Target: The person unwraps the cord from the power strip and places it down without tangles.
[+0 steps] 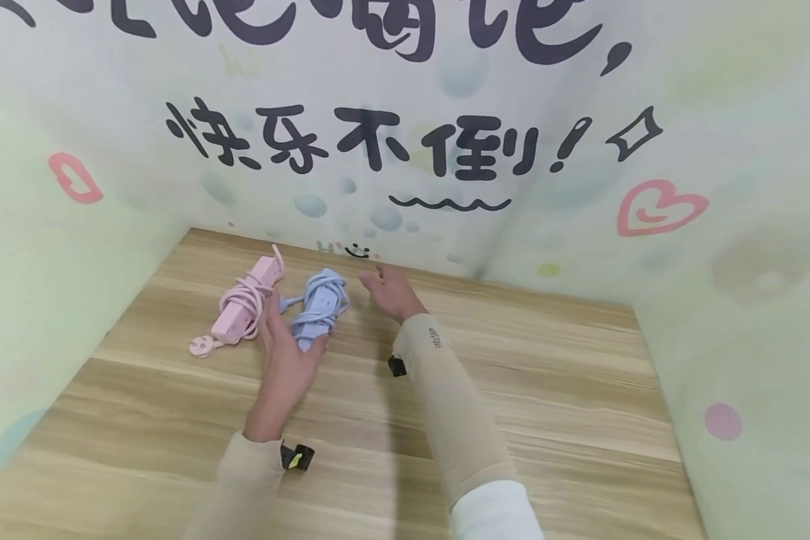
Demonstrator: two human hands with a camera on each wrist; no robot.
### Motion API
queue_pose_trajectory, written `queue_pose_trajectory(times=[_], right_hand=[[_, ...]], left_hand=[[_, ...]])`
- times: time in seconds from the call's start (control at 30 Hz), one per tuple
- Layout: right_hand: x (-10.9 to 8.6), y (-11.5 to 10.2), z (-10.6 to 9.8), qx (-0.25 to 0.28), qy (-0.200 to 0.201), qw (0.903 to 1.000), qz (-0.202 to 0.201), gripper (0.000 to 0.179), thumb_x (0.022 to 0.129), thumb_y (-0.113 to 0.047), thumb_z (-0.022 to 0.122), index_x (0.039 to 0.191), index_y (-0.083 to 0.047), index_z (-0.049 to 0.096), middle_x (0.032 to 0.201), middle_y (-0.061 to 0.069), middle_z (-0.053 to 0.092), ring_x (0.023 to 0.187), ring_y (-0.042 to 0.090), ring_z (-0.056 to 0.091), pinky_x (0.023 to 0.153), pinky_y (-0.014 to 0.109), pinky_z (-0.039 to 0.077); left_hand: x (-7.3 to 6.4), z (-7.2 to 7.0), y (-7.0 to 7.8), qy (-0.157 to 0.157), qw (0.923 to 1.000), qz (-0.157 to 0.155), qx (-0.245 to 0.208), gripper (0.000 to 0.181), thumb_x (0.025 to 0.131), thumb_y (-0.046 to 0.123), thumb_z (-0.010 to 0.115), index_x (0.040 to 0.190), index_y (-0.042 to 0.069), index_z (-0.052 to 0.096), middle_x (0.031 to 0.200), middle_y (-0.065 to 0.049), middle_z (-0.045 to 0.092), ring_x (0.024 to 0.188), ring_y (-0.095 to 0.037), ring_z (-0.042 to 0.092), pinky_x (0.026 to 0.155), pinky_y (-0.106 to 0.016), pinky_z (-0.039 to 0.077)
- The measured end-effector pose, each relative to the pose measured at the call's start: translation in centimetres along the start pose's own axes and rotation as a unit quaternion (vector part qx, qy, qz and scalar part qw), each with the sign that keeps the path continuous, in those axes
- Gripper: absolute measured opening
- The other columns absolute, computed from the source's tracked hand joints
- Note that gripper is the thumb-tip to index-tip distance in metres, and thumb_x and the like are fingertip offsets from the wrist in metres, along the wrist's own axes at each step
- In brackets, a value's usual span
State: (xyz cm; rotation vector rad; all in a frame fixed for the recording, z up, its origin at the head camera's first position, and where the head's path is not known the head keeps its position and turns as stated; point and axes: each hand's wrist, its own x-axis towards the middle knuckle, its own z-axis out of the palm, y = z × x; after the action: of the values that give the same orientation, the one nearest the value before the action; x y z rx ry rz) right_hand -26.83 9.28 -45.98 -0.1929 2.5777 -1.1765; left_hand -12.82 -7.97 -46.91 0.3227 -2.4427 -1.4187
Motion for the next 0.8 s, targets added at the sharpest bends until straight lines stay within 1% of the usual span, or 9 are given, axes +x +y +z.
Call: queue_pose_trajectory(times=[0.07, 0.17, 0.3, 0.43, 0.53, 0.6, 0.67, 0.8], right_hand=[[0.1, -0.4, 0.7, 0.008, -0.003, 0.9999, -0.005, 0.076, 0.103, -0.057, 0.045, 0.159, -0.008, 0.031, 0.16, 0.018, 0.042, 0.145, 0.035, 0.046, 0.121, 0.05, 0.038], [0.1, -1.2, 1.6, 0.016, -0.015, 0.9997, -0.013, 0.077, 0.103, -0.057, 0.045, 0.161, -0.01, 0.026, 0.163, 0.017, 0.037, 0.146, 0.035, 0.045, 0.122, 0.051, 0.037], [0.2, -2.0, 2.6, 0.017, -0.013, 0.9994, -0.026, 0.075, 0.104, -0.052, 0.046, 0.162, -0.01, 0.024, 0.165, 0.018, 0.033, 0.146, 0.037, 0.044, 0.123, 0.051, 0.036], [0.4, -2.4, 3.6, 0.032, -0.005, 0.999, -0.03, 0.075, 0.105, -0.047, 0.049, 0.162, -0.006, 0.022, 0.166, 0.018, 0.03, 0.148, 0.037, 0.04, 0.125, 0.05, 0.033], [0.5, -2.4, 4.3, 0.039, 0.0, 0.9988, -0.029, 0.074, 0.106, -0.044, 0.05, 0.162, -0.006, 0.019, 0.166, 0.018, 0.029, 0.15, 0.036, 0.037, 0.126, 0.05, 0.031], [0.6, -2.4, 4.7, 0.041, -0.001, 0.9986, -0.034, 0.073, 0.106, -0.041, 0.05, 0.162, -0.007, 0.019, 0.166, 0.018, 0.029, 0.15, 0.035, 0.037, 0.126, 0.05, 0.031], [0.7, -2.6, 4.9, 0.046, -0.008, 0.9982, -0.038, 0.072, 0.106, -0.038, 0.051, 0.163, -0.008, 0.019, 0.166, 0.017, 0.029, 0.15, 0.035, 0.037, 0.126, 0.05, 0.03], [0.9, -3.0, 5.2, 0.047, -0.024, 0.9974, -0.05, 0.069, 0.106, -0.034, 0.052, 0.162, -0.007, 0.021, 0.166, 0.017, 0.03, 0.152, 0.034, 0.034, 0.128, 0.049, 0.026]], left_hand=[[-0.3, 0.1, -0.3, 0.006, 1.0, -0.002, -0.006, 0.106, 0.085, 0.009, 0.08, 0.162, 0.009, 0.008, 0.166, -0.022, 0.01, 0.154, -0.041, 0.015, 0.124, -0.06, 0.027], [-0.7, 0.2, -0.7, 0.016, 0.9998, -0.009, -0.007, 0.112, 0.08, 0.004, 0.084, 0.162, 0.009, 0.009, 0.165, -0.022, 0.01, 0.152, -0.042, 0.018, 0.121, -0.061, 0.032], [-1.0, 0.5, -1.3, 0.026, 0.9996, -0.008, 0.009, 0.117, 0.072, 0.0, 0.088, 0.162, 0.008, 0.012, 0.163, -0.026, 0.014, 0.15, -0.045, 0.02, 0.122, -0.061, 0.031], [-1.2, 0.5, -1.9, 0.017, 0.9993, -0.021, 0.025, 0.117, 0.071, -0.003, 0.088, 0.161, 0.008, 0.014, 0.162, -0.025, 0.016, 0.149, -0.044, 0.023, 0.122, -0.06, 0.031], [-1.4, 0.4, -2.1, 0.002, 0.9988, -0.037, 0.032, 0.116, 0.072, -0.002, 0.088, 0.161, 0.008, 0.014, 0.162, -0.025, 0.016, 0.149, -0.045, 0.023, 0.122, -0.061, 0.03], [-1.5, 0.3, -2.2, -0.001, 0.9985, -0.043, 0.033, 0.115, 0.072, -0.002, 0.088, 0.161, 0.006, 0.015, 0.162, -0.026, 0.017, 0.15, -0.046, 0.023, 0.122, -0.062, 0.029], [-1.6, 0.2, -2.3, -0.002, 0.998, -0.05, 0.039, 0.109, 0.072, -0.001, 0.087, 0.158, 0.003, 0.02, 0.159, -0.027, 0.021, 0.146, -0.048, 0.028, 0.12, -0.063, 0.032], [-1.5, 0.0, -2.3, 0.002, 0.9969, -0.05, 0.061, 0.082, 0.076, 0.001, 0.083, 0.144, -0.004, 0.036, 0.14, -0.03, 0.039, 0.128, -0.048, 0.045, 0.109, -0.061, 0.043]])
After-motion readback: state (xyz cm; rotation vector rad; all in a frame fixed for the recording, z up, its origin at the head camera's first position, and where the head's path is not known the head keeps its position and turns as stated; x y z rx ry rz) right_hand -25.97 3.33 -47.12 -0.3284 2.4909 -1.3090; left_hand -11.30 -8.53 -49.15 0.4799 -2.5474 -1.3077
